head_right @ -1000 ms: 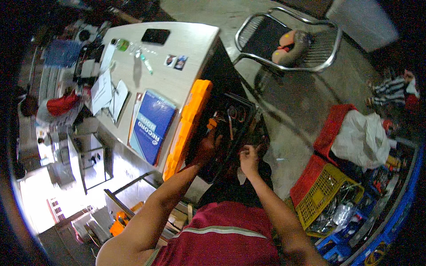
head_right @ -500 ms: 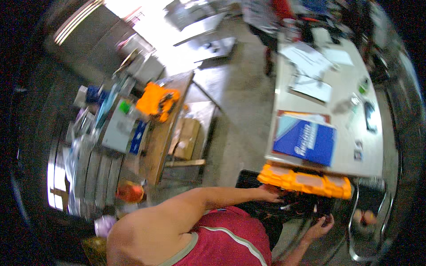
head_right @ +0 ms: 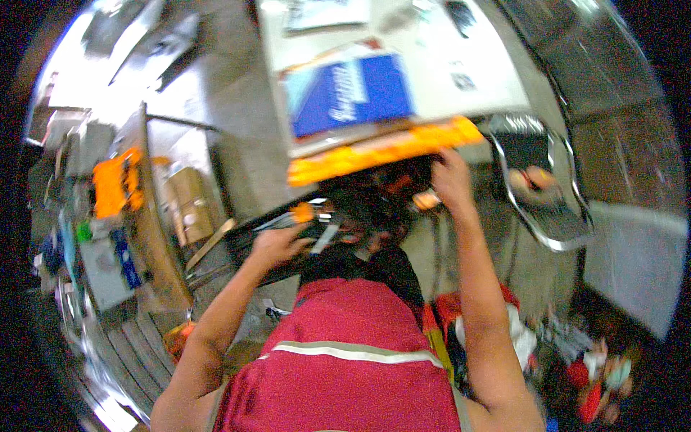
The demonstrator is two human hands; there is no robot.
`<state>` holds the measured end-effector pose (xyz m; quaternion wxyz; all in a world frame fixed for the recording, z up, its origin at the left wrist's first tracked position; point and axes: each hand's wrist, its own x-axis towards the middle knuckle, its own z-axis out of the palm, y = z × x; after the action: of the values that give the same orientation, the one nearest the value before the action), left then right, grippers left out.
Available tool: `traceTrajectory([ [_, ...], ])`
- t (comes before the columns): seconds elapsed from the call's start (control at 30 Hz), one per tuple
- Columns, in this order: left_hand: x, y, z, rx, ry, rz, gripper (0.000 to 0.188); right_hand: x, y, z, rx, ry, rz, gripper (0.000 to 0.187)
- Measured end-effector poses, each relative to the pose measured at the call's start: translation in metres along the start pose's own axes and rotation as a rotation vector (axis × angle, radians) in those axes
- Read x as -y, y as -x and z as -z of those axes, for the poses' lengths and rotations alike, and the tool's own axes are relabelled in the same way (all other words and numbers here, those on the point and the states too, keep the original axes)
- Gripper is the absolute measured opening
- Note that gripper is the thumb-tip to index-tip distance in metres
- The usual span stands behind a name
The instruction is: The person organizes small metal parts in trays, retrieves tools from a toolbox, and uses a cordless drill to fasten screws into a metal frame. The person moves between a workbench and a metal cabinet, handling screws, a drill, and metal components.
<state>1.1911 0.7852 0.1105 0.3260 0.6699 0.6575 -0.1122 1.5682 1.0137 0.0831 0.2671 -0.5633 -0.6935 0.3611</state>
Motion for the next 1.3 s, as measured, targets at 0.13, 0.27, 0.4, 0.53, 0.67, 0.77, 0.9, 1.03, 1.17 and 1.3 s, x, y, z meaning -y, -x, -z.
traceTrajectory([
  [0.13, 0.001, 0.034, -0.023, -0.202, -0.048, -0.010, 0.047, -0.031, 0.012, 0.015, 0.058, -0.056, -0.036, 0.047],
  [0.27, -0.004, 0.038, -0.033, -0.206, -0.031, 0.049, 0.045, -0.042, 0.024, 0.027, 0.084, -0.118, -0.108, 0.050],
  [0.4, -0.002, 0.038, -0.030, -0.275, -0.040, 0.022, 0.046, -0.038, 0.028, 0.026, 0.102, -0.220, -0.178, 0.053],
  [0.53, 0.001, 0.042, -0.028, -0.284, -0.015, 0.035, 0.045, -0.058, 0.028, 0.015, 0.011, -0.056, -0.028, 0.043],
  [0.67, 0.004, 0.044, -0.026, -0.286, -0.079, 0.034, 0.044, -0.105, 0.026, -0.043, 0.238, 0.218, -0.204, 0.033],
  [0.77, 0.007, 0.044, -0.022, -0.257, -0.075, 0.032, 0.044, -0.129, 0.039, -0.120, 0.493, 0.383, -0.001, 0.046],
  [0.9, 0.007, 0.043, -0.015, -0.230, -0.121, 0.039, 0.043, -0.139, 0.056, -0.171, 0.493, 0.626, 0.186, 0.045],
  [1.03, 0.003, 0.043, -0.008, -0.221, -0.114, 0.047, 0.043, -0.136, 0.069, -0.146, 0.599, 0.661, 0.132, 0.045],
  [1.17, 0.001, 0.040, -0.008, -0.240, -0.079, 0.015, 0.043, -0.132, 0.073, -0.116, 0.576, 0.578, 0.190, 0.035],
  [1.3, 0.003, 0.036, -0.012, -0.222, -0.086, 0.036, 0.044, -0.125, 0.069, -0.106, 0.788, 0.580, 0.101, 0.033],
])
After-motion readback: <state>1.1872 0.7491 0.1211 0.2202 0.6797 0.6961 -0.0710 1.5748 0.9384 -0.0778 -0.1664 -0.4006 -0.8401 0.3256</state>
